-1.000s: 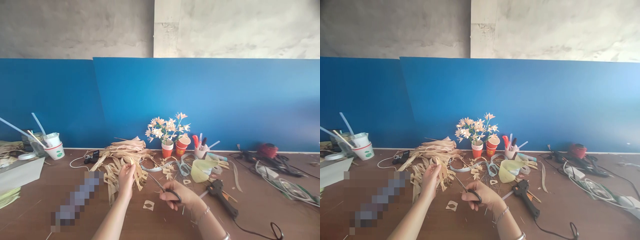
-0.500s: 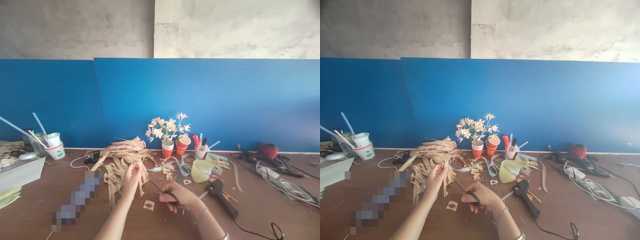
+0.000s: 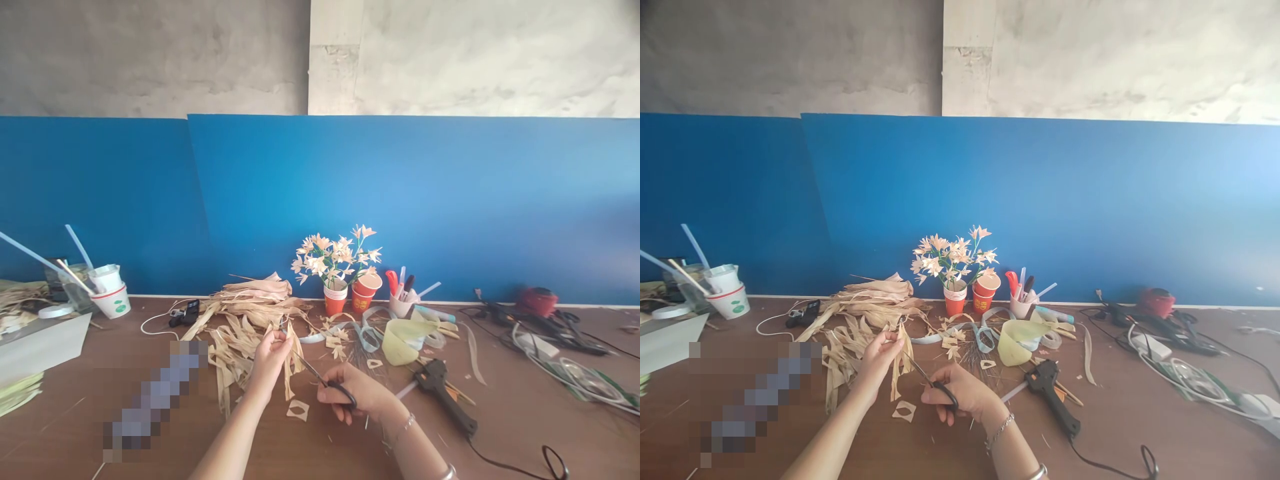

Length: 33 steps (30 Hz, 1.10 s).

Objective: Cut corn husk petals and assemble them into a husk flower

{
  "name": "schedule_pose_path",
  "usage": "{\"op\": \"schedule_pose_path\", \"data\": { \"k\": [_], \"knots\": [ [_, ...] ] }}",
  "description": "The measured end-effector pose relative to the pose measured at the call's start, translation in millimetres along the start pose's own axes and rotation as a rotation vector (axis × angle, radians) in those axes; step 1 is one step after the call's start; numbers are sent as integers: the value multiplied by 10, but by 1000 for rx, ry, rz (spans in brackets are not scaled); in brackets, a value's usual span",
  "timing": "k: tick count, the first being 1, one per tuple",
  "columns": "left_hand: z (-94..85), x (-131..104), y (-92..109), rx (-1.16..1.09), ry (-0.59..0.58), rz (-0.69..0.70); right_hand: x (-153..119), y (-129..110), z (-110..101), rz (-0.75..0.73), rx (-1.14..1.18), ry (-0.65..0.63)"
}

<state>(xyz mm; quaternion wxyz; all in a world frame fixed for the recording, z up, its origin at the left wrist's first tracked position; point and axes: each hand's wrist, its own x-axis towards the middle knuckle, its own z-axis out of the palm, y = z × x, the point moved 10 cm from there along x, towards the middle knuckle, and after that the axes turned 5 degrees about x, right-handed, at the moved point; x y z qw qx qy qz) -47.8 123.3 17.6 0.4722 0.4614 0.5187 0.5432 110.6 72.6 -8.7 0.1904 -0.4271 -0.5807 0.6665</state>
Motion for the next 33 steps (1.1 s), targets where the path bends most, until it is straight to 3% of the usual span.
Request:
{"op": "schedule_pose_path", "data": {
  "k": [17, 26, 33],
  "knots": [
    [7, -38, -5, 7, -9, -46, -10, -64, -27, -14, -71, 45],
    [62, -5, -58, -65, -75, -73, 3, -41, -54, -11, -67, 54],
    [-146, 42, -85, -130, 110, -57, 21, 0, -30, -13, -27, 40]
  ]
}}
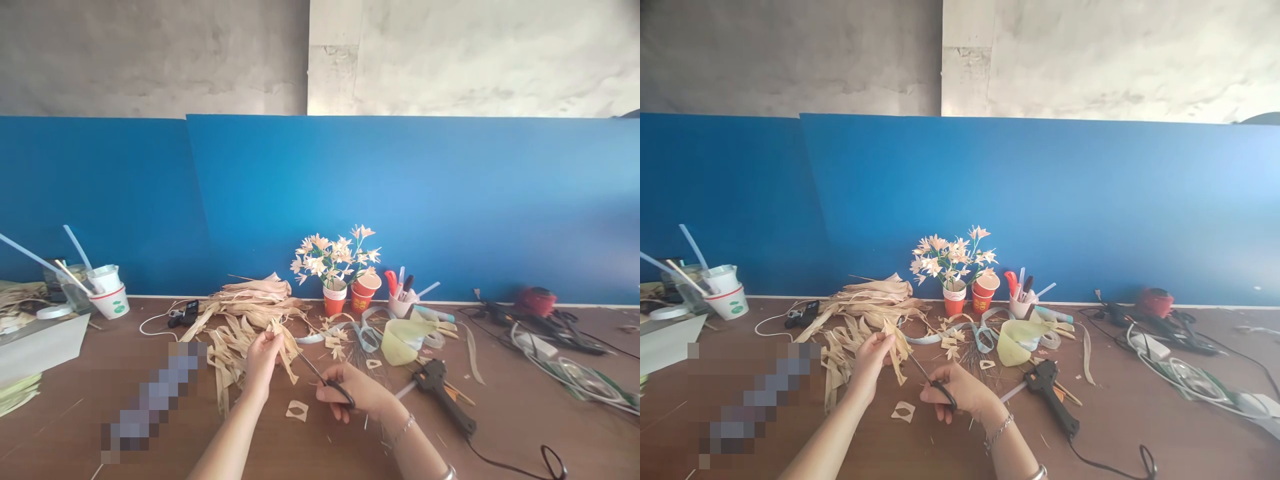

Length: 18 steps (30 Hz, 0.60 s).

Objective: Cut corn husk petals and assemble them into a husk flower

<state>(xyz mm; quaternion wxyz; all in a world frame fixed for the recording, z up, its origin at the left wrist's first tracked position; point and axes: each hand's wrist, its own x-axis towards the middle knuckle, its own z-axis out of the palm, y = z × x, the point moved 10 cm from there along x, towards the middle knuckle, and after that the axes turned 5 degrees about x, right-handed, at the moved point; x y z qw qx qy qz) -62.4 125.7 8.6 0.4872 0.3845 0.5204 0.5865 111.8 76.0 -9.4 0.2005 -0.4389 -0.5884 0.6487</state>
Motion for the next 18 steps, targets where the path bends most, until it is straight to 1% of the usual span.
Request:
{"op": "schedule_pose_path", "data": {
  "k": [6, 12, 18],
  "knots": [
    [58, -58, -49, -28, -18, -73, 16, -7, 13, -1, -11, 7],
    [189, -132, -21, -45, -105, -99, -2, -52, 38, -16, -7, 4],
    [186, -148, -19, -41, -104, -101, -17, -71, 71, -19, 12, -18]
  ]
}}
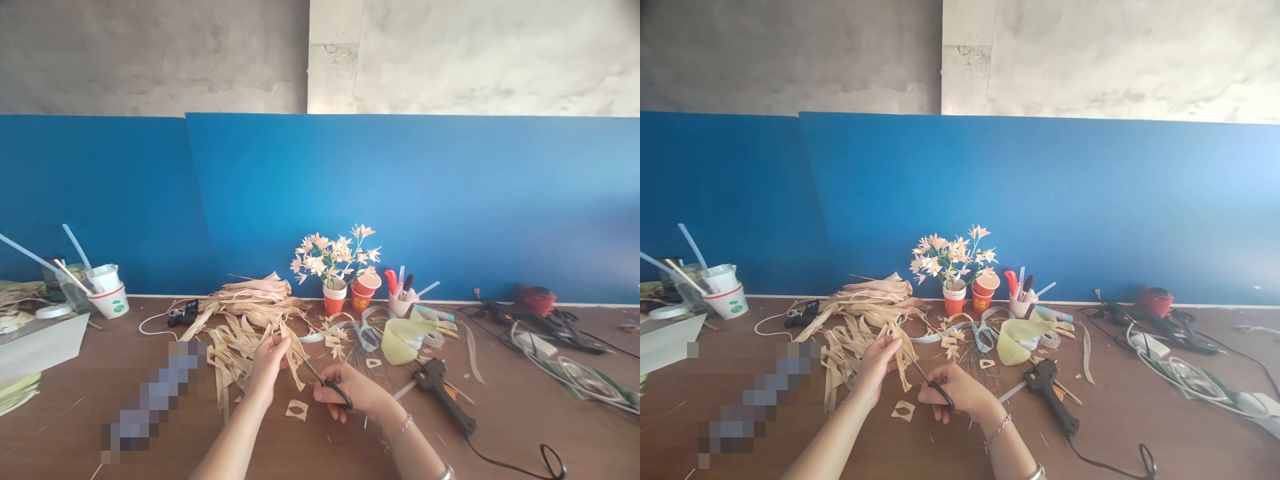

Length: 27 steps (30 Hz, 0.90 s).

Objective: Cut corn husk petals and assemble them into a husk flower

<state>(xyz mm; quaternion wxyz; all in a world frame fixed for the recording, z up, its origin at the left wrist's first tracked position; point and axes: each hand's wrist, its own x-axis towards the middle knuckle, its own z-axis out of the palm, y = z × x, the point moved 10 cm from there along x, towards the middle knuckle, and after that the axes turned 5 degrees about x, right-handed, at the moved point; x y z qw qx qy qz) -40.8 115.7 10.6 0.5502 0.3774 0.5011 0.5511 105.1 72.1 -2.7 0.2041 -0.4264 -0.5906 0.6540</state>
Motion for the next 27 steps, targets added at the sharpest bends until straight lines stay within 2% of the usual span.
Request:
{"op": "schedule_pose_path", "data": {
  "k": [9, 19, 27],
  "knots": [
    [-47, 30, 0, 7, 32, 10, 13, 23, -2, 9, -19, 3],
    [30, -12, -15, 4, -23, 7, 28, -1, 9, 6, -6, 12],
    [55, -24, -118, -92, -11, -29, 107, 85, -55, 7, 14, 106]
  ]
}}
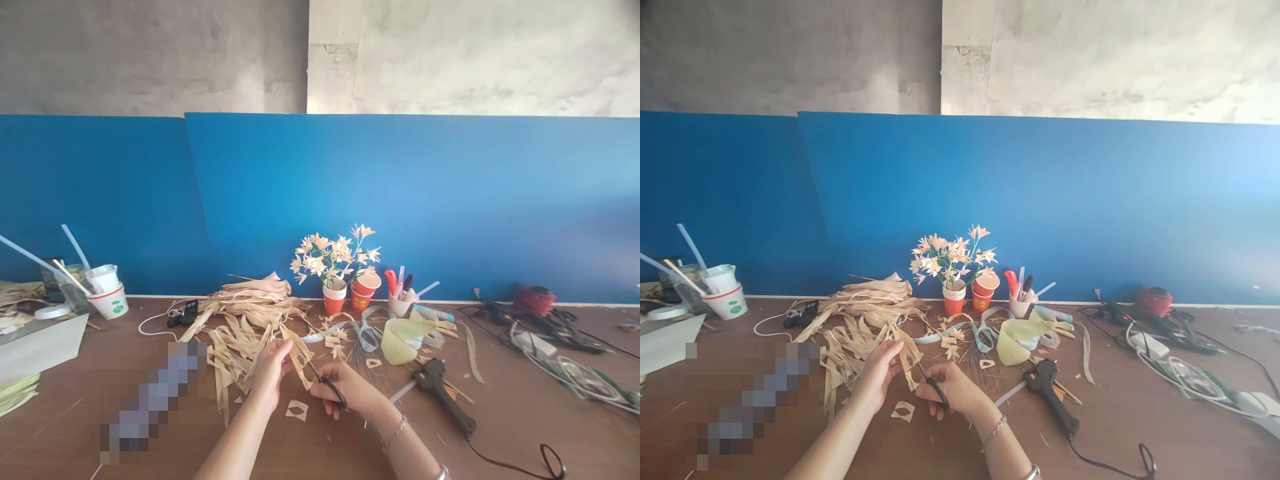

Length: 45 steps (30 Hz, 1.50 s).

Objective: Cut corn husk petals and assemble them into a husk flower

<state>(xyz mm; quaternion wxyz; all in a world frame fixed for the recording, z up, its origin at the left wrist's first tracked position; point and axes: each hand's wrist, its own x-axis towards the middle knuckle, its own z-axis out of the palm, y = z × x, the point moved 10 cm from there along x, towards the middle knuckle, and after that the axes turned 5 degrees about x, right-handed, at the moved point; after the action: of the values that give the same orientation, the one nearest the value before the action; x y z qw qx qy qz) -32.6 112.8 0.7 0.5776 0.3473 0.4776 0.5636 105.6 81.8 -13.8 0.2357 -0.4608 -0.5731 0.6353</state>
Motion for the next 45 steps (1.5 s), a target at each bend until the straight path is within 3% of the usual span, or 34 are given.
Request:
{"op": "schedule_pose_path", "data": {
  "k": [7, 14, 18, 31, 45],
  "knots": [
    [58, 4, -91, -113, -36, -41, 14, -16, 17, -26, 28, 10],
    [30, -61, -39, -157, 54, 0, -5, -39, 95, -35, 101, -48],
    [71, -82, -54, -148, 40, 5, -12, -70, 120, -48, 116, -59],
    [179, -113, -86, -200, -37, -32, 23, -82, 23, -92, 89, 65],
    [188, -99, -106, -207, -60, -30, 29, -57, 2, -76, 105, 63]
  ]
}}
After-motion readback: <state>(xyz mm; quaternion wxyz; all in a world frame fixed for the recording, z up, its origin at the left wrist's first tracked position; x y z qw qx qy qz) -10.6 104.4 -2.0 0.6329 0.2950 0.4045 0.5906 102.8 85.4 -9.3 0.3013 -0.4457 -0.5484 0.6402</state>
